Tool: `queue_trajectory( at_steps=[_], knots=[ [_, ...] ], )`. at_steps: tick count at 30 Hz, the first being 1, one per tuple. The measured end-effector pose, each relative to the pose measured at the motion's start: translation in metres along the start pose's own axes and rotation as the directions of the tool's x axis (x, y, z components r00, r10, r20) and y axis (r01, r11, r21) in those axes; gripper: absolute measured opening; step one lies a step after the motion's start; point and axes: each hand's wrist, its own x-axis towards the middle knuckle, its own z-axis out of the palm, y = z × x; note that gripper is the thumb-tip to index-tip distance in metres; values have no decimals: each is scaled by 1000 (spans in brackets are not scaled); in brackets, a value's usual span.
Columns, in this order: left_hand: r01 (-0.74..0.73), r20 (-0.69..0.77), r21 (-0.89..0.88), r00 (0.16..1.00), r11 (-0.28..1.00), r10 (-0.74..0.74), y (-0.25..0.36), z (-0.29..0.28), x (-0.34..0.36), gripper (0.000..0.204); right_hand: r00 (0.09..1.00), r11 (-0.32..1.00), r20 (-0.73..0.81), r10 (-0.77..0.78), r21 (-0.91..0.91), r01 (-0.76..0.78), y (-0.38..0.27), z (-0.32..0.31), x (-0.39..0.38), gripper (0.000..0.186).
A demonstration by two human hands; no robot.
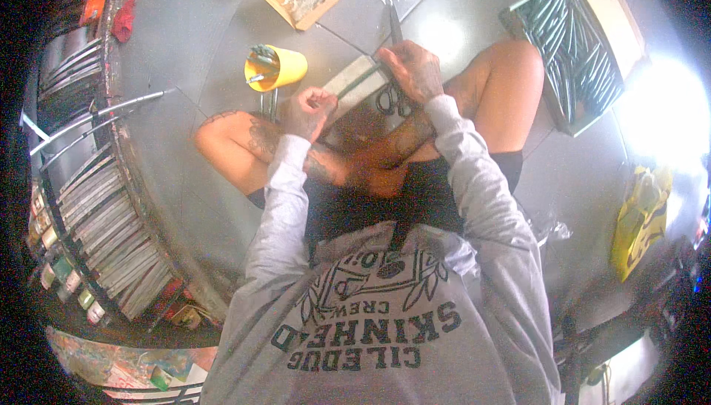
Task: The person peels a protective film from small acrylic pieces and uses shears to cut a plastic sheet while sitting on the floor.
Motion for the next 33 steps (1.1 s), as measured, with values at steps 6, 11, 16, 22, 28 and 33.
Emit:
queue_trajectory(
  at_steps=[6, 11, 16, 22, 28, 33],
  knots=[
    [-308, 74, -45, 948, 950, 311, 42, 35, -38, 31, 979, 918, -112, -171, -379, 118, 29, -1, 17, 24],
    [-417, 56, -85, 905, 905, 422, 62, 88, -68, 29, 987, 868, 19, -160, -474, 150, -35, -54, 13, 28],
    [-388, 190, -296, 871, 873, 452, 112, 65, -103, 37, 981, 185, 110, 160, -980, 80, -57, -132, 16, 32],
    [-370, -42, -292, 926, 882, 375, 73, 22, -103, 20, 887, 998, 458, 57, -7, -60, -75, -126, 11, 23],
    [-331, -113, -87, 940, 940, 321, 19, 50, -87, 23, 916, 396, 389, -93, -830, 393, -42, -147, 79, 20],
    [-330, 111, 242, 944, 912, 312, 12, 79, -105, 33, 978, 367, 151, 147, -926, 88, -85, -53, 70, 40]
  ],
)
